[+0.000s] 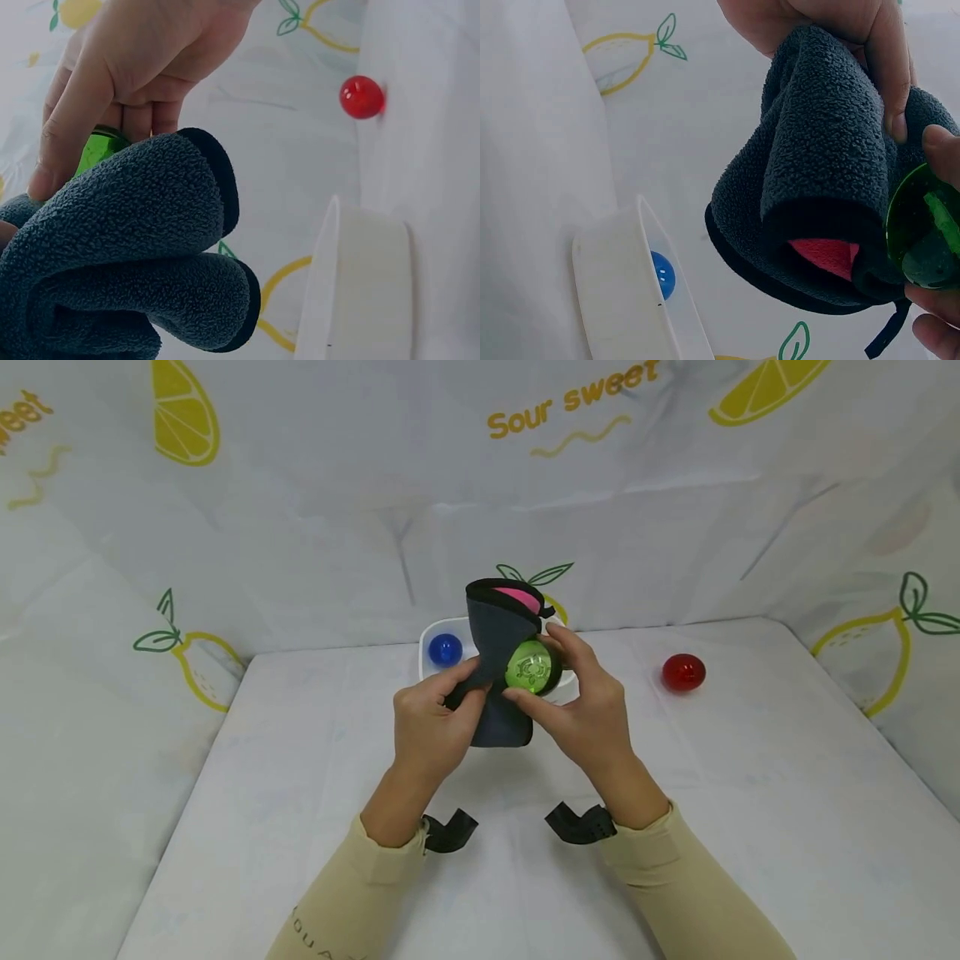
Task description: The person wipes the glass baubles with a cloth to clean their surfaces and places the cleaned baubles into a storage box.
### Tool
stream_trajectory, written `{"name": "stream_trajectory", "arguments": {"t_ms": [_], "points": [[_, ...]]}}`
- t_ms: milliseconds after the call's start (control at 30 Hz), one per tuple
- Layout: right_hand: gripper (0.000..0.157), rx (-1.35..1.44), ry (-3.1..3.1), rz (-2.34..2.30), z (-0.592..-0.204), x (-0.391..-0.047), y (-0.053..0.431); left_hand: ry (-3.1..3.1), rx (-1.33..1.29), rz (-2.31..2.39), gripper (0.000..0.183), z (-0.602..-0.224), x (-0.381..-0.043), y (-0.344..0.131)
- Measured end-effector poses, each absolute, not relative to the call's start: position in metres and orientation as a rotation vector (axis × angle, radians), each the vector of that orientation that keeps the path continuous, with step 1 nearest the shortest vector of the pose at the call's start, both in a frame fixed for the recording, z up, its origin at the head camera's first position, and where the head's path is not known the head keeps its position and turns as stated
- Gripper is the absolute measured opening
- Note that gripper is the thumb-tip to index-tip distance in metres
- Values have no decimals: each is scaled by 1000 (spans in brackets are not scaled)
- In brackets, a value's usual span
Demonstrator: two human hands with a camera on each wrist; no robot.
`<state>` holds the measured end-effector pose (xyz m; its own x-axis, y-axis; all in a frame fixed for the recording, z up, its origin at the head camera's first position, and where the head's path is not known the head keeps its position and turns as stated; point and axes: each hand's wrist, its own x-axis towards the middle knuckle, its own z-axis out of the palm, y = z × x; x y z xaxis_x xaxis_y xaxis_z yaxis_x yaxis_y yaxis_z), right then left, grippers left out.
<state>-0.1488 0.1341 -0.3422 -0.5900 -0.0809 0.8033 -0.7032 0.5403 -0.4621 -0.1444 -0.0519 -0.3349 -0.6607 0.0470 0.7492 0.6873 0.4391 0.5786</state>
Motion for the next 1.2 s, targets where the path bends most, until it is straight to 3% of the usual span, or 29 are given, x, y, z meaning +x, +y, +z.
{"name": "stream_trajectory", "arguments": {"t_ms": [1200], "points": [[65,782,-1788,1026,-341,-145,122,-2020,-599,-1238,23,-336,-146,-53]]}}
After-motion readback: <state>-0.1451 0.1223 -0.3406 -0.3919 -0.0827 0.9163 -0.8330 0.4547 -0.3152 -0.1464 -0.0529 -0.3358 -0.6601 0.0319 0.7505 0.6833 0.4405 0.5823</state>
